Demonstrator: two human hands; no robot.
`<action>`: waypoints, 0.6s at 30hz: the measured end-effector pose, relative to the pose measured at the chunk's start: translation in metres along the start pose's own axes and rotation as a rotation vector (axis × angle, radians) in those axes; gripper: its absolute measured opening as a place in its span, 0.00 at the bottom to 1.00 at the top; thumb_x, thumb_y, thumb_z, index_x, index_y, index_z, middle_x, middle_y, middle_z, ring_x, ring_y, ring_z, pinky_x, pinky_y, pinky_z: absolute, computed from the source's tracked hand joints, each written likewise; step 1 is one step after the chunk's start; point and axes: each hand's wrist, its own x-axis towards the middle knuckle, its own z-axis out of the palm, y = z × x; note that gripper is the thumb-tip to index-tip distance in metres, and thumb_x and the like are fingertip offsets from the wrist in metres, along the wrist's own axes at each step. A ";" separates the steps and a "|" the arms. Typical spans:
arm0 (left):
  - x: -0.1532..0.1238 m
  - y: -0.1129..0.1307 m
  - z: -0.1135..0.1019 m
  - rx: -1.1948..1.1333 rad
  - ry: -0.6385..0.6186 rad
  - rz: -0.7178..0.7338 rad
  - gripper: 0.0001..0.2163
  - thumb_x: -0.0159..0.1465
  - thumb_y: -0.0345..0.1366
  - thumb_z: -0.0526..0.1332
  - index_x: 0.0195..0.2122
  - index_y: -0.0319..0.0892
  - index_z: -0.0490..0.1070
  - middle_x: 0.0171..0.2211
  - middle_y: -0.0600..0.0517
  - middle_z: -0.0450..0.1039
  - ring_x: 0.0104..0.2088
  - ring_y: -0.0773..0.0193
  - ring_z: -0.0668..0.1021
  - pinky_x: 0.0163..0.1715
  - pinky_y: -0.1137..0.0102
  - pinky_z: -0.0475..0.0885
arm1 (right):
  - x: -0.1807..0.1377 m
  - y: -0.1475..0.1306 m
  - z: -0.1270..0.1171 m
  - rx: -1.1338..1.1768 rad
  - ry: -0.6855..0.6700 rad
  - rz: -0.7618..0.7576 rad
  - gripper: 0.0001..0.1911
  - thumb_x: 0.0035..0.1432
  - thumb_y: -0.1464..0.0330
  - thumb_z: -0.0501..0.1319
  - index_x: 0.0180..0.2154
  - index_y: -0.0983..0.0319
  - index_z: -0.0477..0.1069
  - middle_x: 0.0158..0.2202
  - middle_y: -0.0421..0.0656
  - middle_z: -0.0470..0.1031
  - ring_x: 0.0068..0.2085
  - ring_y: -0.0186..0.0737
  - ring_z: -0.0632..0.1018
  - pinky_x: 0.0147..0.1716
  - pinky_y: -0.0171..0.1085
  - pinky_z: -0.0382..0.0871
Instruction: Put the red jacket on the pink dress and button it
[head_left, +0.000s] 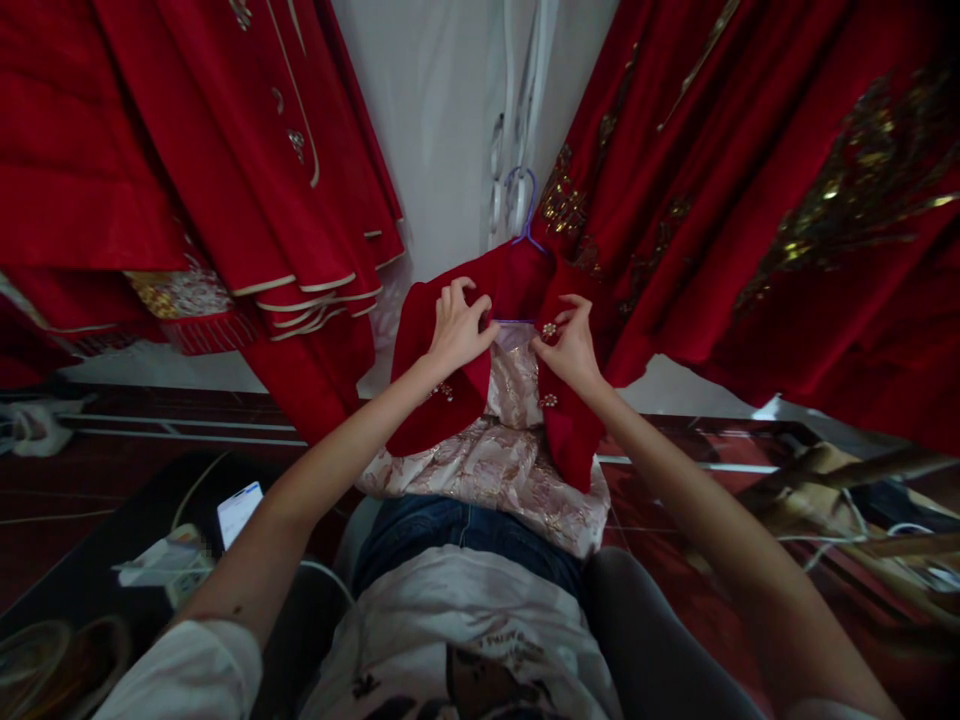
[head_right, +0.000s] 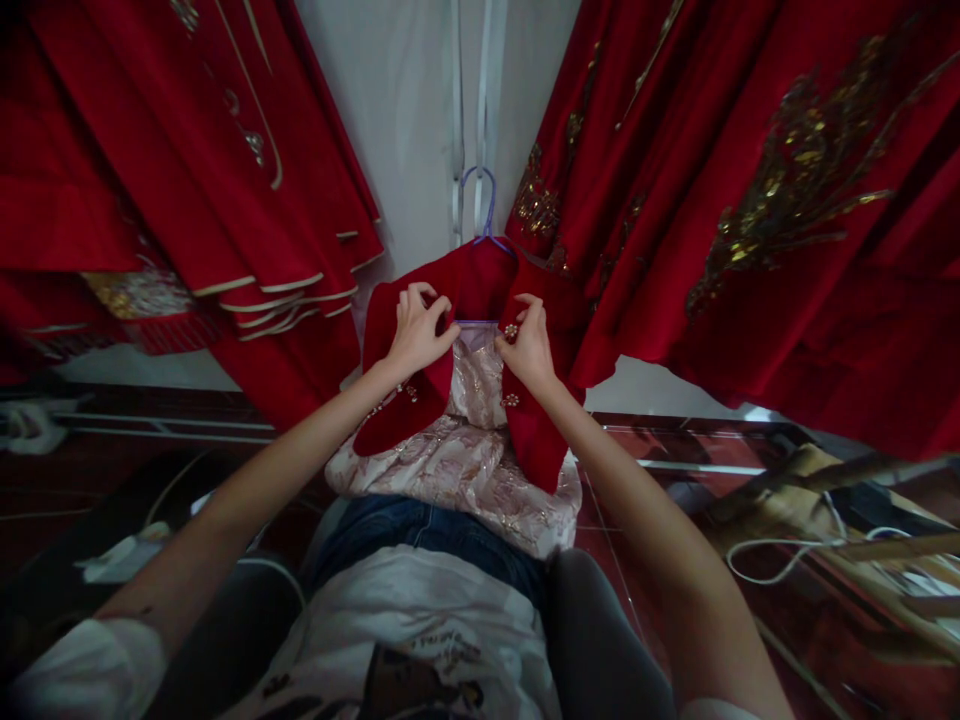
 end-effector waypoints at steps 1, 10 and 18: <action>-0.004 0.001 0.004 -0.028 -0.002 -0.016 0.08 0.61 0.38 0.60 0.39 0.42 0.66 0.55 0.39 0.61 0.56 0.42 0.64 0.52 0.51 0.63 | 0.002 0.001 0.002 -0.013 -0.003 -0.009 0.25 0.45 0.72 0.61 0.47 0.58 0.58 0.42 0.47 0.67 0.42 0.46 0.71 0.45 0.45 0.67; -0.006 0.001 0.049 -0.535 0.040 0.026 0.11 0.56 0.27 0.60 0.38 0.43 0.59 0.35 0.50 0.68 0.36 0.63 0.73 0.39 0.66 0.69 | 0.002 -0.013 0.027 0.436 -0.260 0.102 0.14 0.47 0.68 0.60 0.39 0.61 0.67 0.36 0.42 0.73 0.30 0.34 0.73 0.34 0.36 0.69; -0.026 0.001 0.058 -1.028 0.189 -0.174 0.14 0.56 0.25 0.63 0.42 0.43 0.63 0.38 0.50 0.74 0.40 0.66 0.78 0.43 0.70 0.73 | -0.012 -0.013 0.019 0.637 -0.254 0.113 0.18 0.52 0.65 0.63 0.46 0.58 0.67 0.47 0.44 0.73 0.42 0.37 0.77 0.48 0.40 0.72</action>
